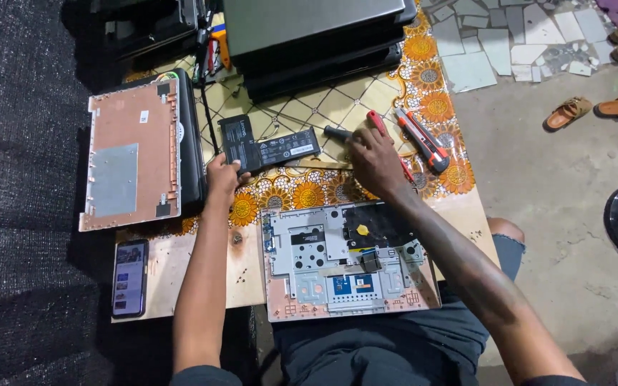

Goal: Removing the internal battery and unscrewing components from a laptop chassis during disassembly.

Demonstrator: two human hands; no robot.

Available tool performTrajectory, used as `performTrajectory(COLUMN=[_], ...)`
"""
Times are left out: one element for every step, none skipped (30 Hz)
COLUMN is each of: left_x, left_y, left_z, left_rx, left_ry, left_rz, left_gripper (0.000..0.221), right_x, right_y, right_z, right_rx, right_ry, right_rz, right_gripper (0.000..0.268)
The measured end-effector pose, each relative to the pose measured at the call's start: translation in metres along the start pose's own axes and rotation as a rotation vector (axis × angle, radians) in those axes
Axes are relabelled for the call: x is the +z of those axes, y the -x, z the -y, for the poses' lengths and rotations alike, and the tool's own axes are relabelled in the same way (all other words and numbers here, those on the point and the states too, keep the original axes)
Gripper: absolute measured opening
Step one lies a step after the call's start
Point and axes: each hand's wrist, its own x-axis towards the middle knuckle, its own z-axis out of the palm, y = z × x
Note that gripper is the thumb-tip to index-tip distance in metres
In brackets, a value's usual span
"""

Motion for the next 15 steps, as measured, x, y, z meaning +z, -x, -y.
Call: performTrajectory(left_x=[0.000, -0.002, -0.003, -0.003, -0.003, -0.001, 0.007, 0.013, 0.018, 0.022, 0.026, 0.031, 0.034, 0.039, 0.043], left_y=[-0.010, -0.019, -0.027, -0.026, -0.024, -0.023, -0.006, 0.011, 0.028, 0.038, 0.049, 0.059, 0.074, 0.088, 0.102], left_z=[0.006, 0.012, 0.019, 0.020, 0.020, 0.020, 0.011, 0.001, -0.009, -0.015, -0.021, -0.026, -0.032, -0.038, -0.044], left_rx=[-0.004, 0.092, 0.187, 0.182, 0.186, 0.192, 0.189, 0.207, 0.225, 0.219, 0.230, 0.239, 0.232, 0.239, 0.246], left_ry=[-0.001, -0.233, -0.465, -0.467, -0.584, -0.699, -0.700, -0.759, -0.818, -0.818, -0.802, -0.787, -0.789, -0.803, -0.816], left_rz=[0.000, -0.065, -0.129, -0.128, -0.142, -0.153, -0.150, -0.128, -0.106, -0.108, -0.095, -0.080, -0.079, -0.048, -0.017], left_gripper=[0.057, 0.050, 0.043, 0.043, 0.054, 0.067, 0.067, 0.057, 0.047, 0.047, 0.059, 0.070, 0.070, 0.073, 0.076], right_x=[-0.005, -0.010, -0.015, -0.025, -0.035, -0.045, -0.044, -0.041, -0.038, -0.039, -0.039, -0.040, -0.038, -0.036, -0.035], right_y=[0.005, 0.011, 0.017, 0.015, 0.013, 0.010, 0.013, 0.016, 0.019, 0.020, 0.021, 0.023, 0.026, 0.030, 0.034], right_z=[0.003, 0.006, 0.010, 0.016, 0.021, 0.026, 0.020, 0.016, 0.012, 0.012, 0.011, 0.010, 0.010, 0.009, 0.009], right_rx=[0.001, 0.018, 0.034, 0.037, 0.072, 0.107, 0.110, 0.104, 0.099, 0.098, 0.091, 0.087, 0.089, 0.104, 0.120], right_ry=[-0.001, -0.142, -0.283, -0.285, -0.356, -0.424, -0.424, -0.454, -0.484, -0.488, -0.469, -0.448, -0.452, -0.457, -0.463], right_rz=[0.004, 0.094, 0.185, 0.190, 0.222, 0.254, 0.257, 0.275, 0.294, 0.298, 0.312, 0.327, 0.333, 0.338, 0.342], right_gripper=[0.013, 0.016, 0.020, 0.020, 0.022, 0.023, 0.023, 0.022, 0.022, 0.022, 0.018, 0.015, 0.015, 0.015, 0.016])
